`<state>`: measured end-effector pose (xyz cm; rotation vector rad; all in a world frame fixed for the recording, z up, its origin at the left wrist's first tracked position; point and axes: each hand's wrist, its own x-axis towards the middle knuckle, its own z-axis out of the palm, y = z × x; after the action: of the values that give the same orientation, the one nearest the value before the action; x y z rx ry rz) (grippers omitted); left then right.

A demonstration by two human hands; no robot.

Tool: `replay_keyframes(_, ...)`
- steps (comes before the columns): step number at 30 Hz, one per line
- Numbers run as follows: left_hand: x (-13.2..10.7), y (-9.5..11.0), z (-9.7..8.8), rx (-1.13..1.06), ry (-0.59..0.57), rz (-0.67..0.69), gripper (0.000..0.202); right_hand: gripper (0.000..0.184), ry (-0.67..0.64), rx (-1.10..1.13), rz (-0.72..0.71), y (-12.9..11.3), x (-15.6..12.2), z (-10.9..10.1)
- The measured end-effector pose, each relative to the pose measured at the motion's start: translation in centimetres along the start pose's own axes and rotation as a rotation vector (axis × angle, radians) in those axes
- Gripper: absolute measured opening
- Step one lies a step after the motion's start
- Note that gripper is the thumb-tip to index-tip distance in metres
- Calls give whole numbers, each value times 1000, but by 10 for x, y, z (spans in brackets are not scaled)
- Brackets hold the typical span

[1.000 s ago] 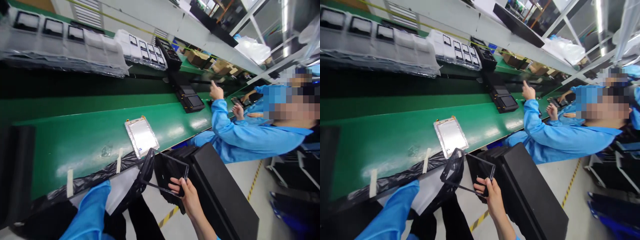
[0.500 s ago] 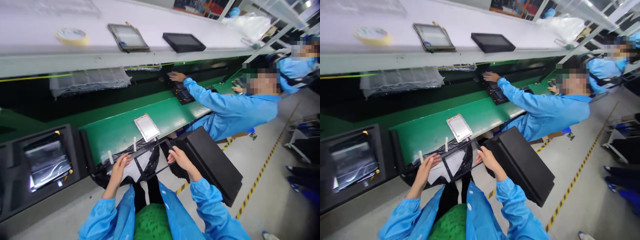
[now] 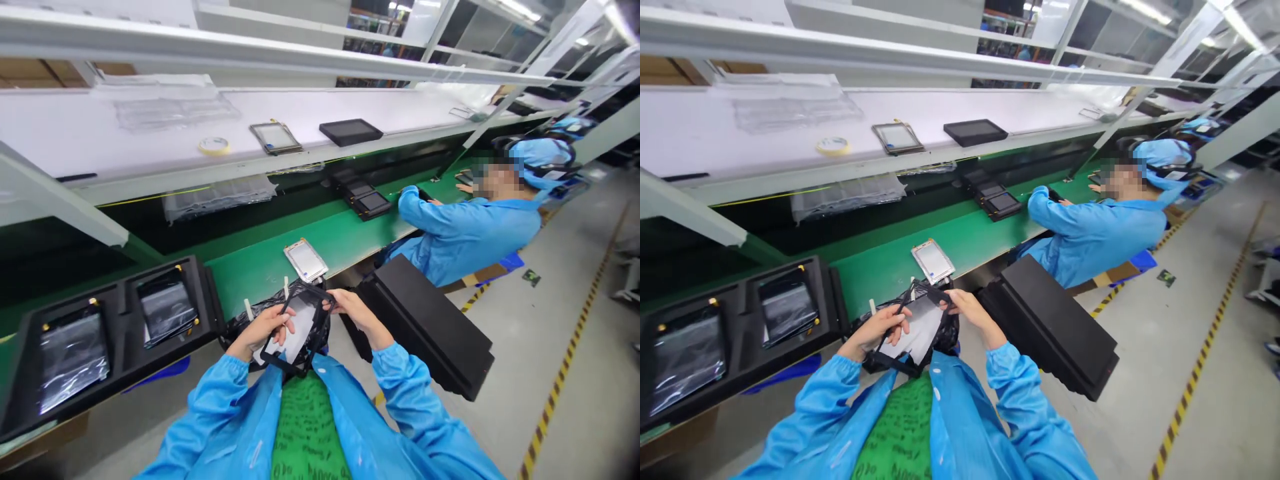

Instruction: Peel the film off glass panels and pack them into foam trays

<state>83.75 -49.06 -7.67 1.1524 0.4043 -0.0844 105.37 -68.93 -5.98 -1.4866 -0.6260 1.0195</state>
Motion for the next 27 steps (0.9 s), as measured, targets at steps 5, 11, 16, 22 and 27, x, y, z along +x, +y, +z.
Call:
replay_keyframes(5, 0, 16, 7, 221, -131, -50, 46, 44, -157, -276, -74, -11, -27, -7)
replay_keyframes(11, 6, 35, 16, 485, 86, 59, 59, 38, -270, -234, 54, -15, -25, -22)
replay_keyframes(16, 8, 46, 18, 493, 853, 444, 55, 51, -27, -28, 131, 4, 6, -75)
replay_keyframes(22, 79, 47, 54, 339, 1100, 316, 56, 51, 418, 310, 96, 11, 67, -204)
replay_keyframes(27, 179, 29, 93, 351, 786, 72, 62, 36, 677, 450, 27, -13, 128, -339)
